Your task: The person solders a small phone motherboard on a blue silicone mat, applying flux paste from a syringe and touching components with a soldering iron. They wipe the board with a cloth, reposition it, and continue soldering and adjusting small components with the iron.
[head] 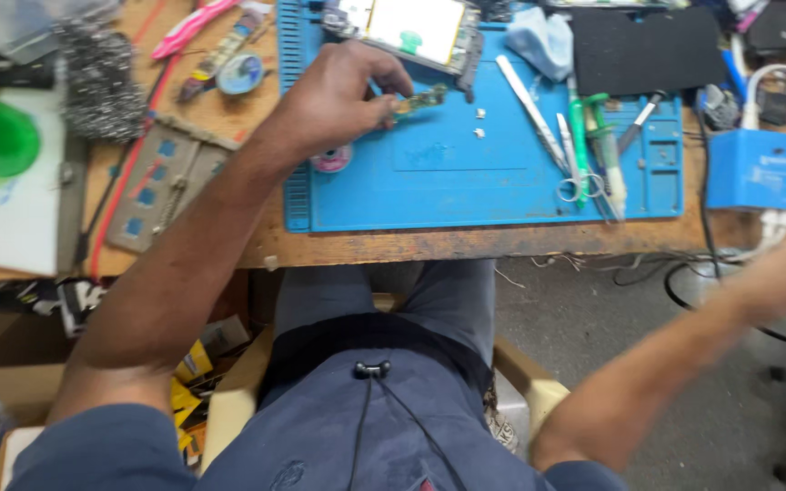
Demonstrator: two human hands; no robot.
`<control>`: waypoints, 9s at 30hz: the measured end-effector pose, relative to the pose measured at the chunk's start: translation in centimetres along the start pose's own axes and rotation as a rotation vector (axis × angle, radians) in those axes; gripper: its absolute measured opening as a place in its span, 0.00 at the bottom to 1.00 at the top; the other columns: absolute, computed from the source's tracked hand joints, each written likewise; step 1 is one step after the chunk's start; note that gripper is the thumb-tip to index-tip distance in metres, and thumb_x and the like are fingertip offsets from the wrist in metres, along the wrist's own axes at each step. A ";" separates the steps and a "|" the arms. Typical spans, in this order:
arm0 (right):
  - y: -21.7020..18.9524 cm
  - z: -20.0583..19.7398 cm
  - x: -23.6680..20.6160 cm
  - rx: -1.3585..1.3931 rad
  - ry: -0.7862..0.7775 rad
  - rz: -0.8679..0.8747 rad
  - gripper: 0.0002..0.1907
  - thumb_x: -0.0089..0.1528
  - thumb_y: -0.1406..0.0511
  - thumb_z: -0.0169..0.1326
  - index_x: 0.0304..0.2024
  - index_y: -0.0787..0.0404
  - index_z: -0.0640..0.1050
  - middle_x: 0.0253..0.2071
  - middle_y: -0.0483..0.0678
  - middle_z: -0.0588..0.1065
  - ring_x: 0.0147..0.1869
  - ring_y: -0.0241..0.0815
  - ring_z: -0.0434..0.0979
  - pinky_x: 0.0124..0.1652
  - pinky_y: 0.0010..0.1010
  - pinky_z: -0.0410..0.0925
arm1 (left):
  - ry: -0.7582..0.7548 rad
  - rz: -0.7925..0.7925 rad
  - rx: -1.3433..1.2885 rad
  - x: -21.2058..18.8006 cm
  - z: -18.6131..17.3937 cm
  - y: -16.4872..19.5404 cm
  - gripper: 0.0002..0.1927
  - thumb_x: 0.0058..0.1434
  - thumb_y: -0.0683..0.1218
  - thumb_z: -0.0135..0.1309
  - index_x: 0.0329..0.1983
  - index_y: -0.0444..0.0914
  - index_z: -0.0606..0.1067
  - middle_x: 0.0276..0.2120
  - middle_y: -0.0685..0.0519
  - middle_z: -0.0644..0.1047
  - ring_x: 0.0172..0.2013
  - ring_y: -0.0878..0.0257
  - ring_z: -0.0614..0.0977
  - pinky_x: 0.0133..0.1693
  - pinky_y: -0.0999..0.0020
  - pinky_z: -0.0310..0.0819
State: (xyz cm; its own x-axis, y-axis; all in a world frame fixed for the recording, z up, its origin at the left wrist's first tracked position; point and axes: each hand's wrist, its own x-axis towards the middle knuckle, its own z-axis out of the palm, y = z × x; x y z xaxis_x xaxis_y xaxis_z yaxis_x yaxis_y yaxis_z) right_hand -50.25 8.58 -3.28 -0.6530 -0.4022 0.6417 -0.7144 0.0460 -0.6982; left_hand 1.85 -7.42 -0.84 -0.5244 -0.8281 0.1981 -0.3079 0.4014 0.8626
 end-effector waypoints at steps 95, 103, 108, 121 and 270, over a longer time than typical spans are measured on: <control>-20.9 9.5 -11.9 -0.008 -0.882 -0.817 0.08 0.62 0.73 0.65 0.44 0.64 0.83 0.42 0.52 0.79 0.48 0.51 0.81 0.45 0.39 0.73 | -0.015 0.051 -0.463 -0.9 1.0 1.1 0.17 0.68 0.36 0.60 0.57 0.31 0.70 0.41 0.53 0.76 0.38 0.68 0.82 0.39 0.74 0.80; -19.6 8.2 -11.8 0.187 -0.874 -0.307 0.08 0.68 0.73 0.63 0.49 0.62 0.83 0.46 0.51 0.82 0.47 0.42 0.83 0.46 0.31 0.74 | 0.017 0.211 -0.326 -1.2 0.3 1.3 0.14 0.72 0.33 0.60 0.57 0.31 0.71 0.46 0.50 0.76 0.46 0.65 0.82 0.46 0.72 0.83; -20.2 8.5 -12.1 0.126 -0.902 -0.455 0.07 0.66 0.72 0.65 0.47 0.62 0.84 0.46 0.51 0.81 0.48 0.44 0.83 0.46 0.33 0.74 | 0.015 0.138 -0.309 -1.2 0.1 1.6 0.15 0.71 0.34 0.58 0.59 0.32 0.71 0.45 0.51 0.77 0.42 0.66 0.83 0.44 0.72 0.84; -22.4 10.6 -11.6 0.005 -0.946 -0.623 0.04 0.67 0.70 0.61 0.43 0.65 0.80 0.41 0.54 0.76 0.46 0.52 0.78 0.45 0.40 0.71 | 0.001 -0.056 -0.423 -0.5 0.7 2.0 0.17 0.67 0.38 0.57 0.56 0.34 0.68 0.41 0.51 0.76 0.38 0.67 0.83 0.38 0.73 0.85; -24.6 15.3 -15.4 0.815 -0.909 0.360 0.08 0.68 0.68 0.60 0.40 0.69 0.81 0.32 0.46 0.79 0.31 0.29 0.73 0.32 0.20 0.67 | -0.001 -0.218 -0.792 -0.3 3.1 0.8 0.04 0.65 0.40 0.58 0.40 0.33 0.76 0.35 0.51 0.81 0.35 0.68 0.84 0.42 0.72 0.87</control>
State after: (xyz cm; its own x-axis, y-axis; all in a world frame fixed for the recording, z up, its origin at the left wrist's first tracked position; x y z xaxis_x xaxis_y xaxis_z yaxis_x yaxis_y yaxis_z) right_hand -18.76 -0.37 -0.84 -0.1399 -0.9782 0.1535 0.0385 -0.1603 -0.9863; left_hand -0.70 -5.62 -1.62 -0.5183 -0.8551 -0.0117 0.2486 -0.1637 0.9547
